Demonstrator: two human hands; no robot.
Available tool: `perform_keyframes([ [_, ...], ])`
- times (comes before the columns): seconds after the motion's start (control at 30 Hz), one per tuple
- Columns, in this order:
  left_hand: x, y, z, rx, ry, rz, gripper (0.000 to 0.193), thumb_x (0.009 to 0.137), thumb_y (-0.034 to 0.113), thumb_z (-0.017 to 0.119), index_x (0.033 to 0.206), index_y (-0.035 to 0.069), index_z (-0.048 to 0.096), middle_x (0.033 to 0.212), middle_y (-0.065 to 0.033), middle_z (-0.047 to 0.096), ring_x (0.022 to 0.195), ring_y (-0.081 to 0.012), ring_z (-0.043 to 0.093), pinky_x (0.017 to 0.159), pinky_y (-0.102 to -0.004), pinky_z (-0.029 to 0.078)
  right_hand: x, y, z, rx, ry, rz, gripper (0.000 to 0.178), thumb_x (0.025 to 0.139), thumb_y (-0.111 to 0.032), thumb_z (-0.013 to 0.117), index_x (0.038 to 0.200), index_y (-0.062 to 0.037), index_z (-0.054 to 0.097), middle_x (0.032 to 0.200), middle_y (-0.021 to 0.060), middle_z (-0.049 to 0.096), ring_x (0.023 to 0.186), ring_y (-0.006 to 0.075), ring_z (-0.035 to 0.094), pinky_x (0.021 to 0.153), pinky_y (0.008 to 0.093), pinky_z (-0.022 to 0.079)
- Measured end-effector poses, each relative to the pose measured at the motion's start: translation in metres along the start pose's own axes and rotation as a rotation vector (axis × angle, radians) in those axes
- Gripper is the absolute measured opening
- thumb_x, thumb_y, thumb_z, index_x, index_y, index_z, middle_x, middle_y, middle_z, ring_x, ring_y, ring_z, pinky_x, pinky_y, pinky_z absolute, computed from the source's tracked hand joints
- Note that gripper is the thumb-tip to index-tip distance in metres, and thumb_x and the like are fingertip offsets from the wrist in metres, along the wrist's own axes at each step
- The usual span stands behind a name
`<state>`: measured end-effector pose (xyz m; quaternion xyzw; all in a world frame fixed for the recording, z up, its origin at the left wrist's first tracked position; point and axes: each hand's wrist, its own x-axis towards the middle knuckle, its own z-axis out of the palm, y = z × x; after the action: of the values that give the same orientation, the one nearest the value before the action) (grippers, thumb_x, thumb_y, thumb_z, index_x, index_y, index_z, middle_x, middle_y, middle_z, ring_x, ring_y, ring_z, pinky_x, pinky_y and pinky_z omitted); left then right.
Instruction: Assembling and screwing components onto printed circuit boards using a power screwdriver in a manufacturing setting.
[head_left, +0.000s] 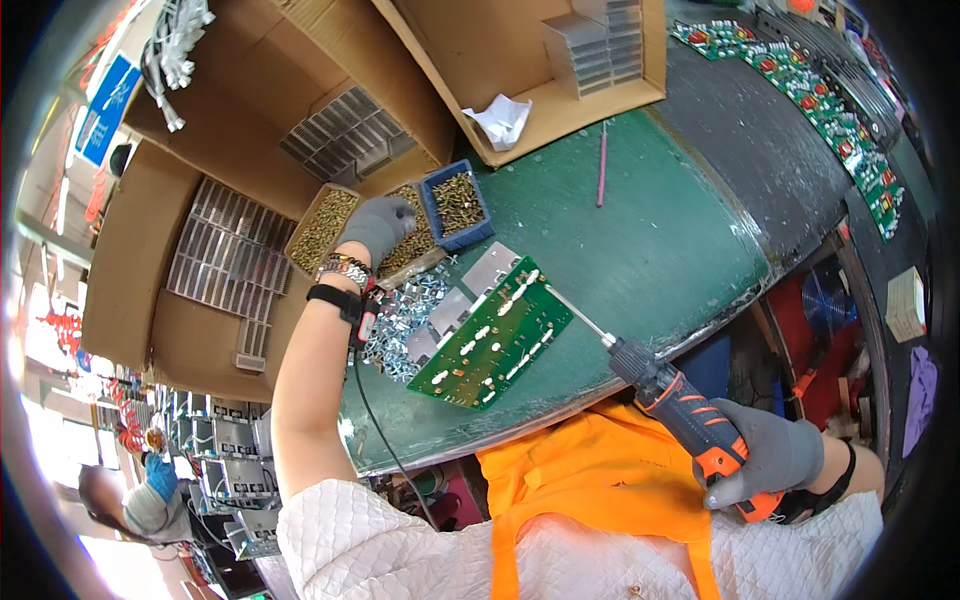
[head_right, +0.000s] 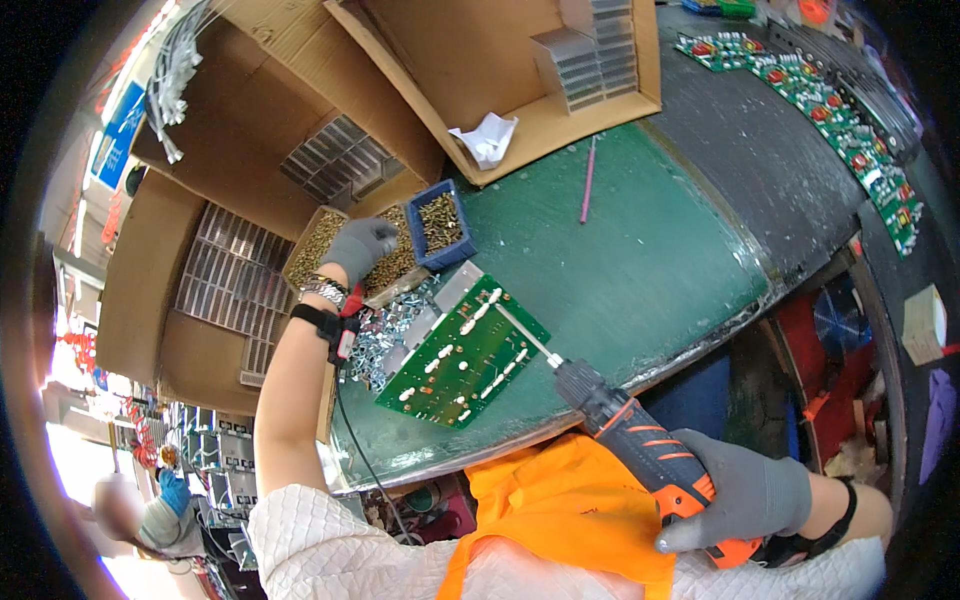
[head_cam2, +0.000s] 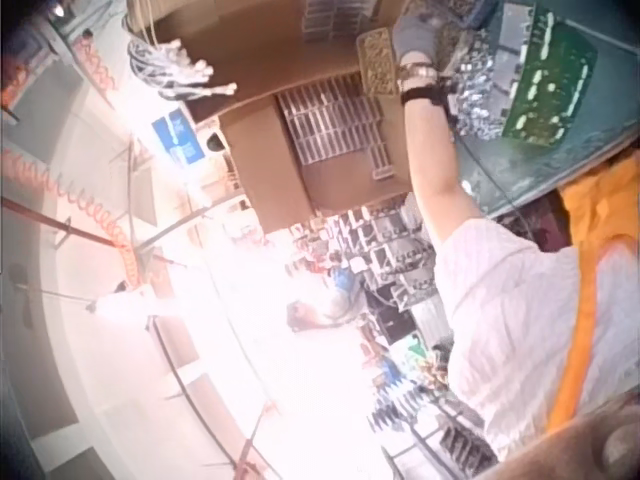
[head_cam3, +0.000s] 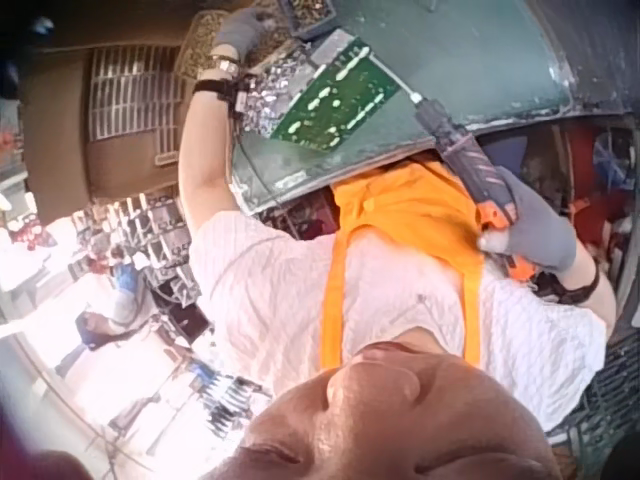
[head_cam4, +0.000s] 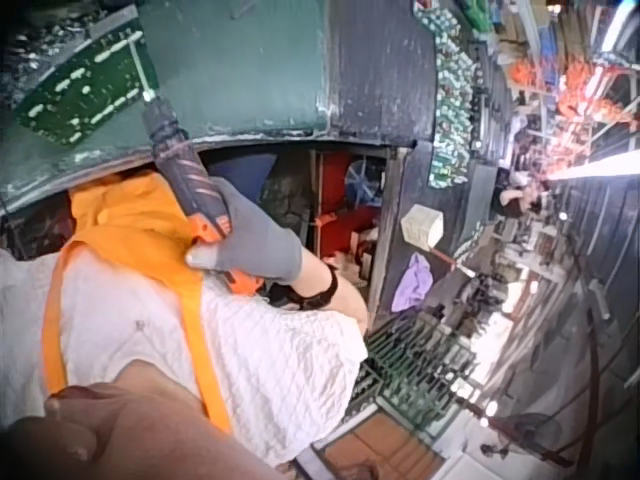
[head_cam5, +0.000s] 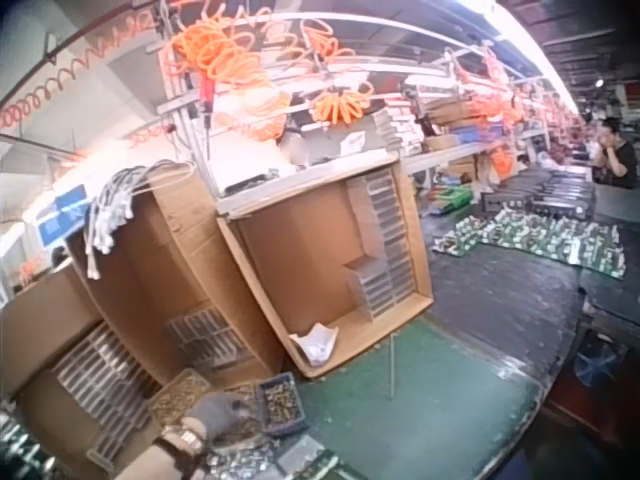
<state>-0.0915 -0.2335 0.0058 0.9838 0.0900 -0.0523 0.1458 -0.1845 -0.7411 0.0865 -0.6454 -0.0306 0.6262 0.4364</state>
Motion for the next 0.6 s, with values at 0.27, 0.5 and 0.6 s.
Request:
perform_keyframes([
  [0.27,0.011,-0.035,0.051,0.378,-0.030,-0.123,0.020,0.082,0.016,0.063,0.100,0.011,0.070,0.103,-0.0176,0.068,0.100,-0.0349,0.063,0.089,-0.0400,0.050,0.022,0.021,0.003,0.139,0.005,-0.121,0.081,0.067,-0.016,0.085,0.131,-0.0015,0.039,0.095,0.0059,0.058,0.078,0.0138,0.059,0.068,0.0307,0.054],
  [0.5,-0.008,-0.039,0.037,0.134,0.154,-0.188,0.012,0.085,0.016,0.065,0.095,0.013,0.069,0.098,-0.0162,0.068,0.095,-0.0342,0.065,0.084,-0.0406,0.050,0.016,0.016,0.006,-0.054,0.020,-0.153,0.093,0.064,-0.024,0.088,0.137,-0.0004,0.037,0.103,0.0067,0.057,0.087,0.0136,0.057,0.077,0.0301,0.051],
  [0.6,-0.010,-0.038,0.028,0.062,0.234,-0.245,0.013,0.086,0.016,0.066,0.098,0.011,0.067,0.095,-0.0140,0.069,0.091,-0.0311,0.065,0.082,-0.0389,0.050,0.017,0.014,0.007,-0.107,0.030,-0.159,0.094,0.065,-0.025,0.088,0.139,-0.0006,0.036,0.104,0.0068,0.057,0.087,0.0138,0.057,0.077,0.0303,0.052],
])
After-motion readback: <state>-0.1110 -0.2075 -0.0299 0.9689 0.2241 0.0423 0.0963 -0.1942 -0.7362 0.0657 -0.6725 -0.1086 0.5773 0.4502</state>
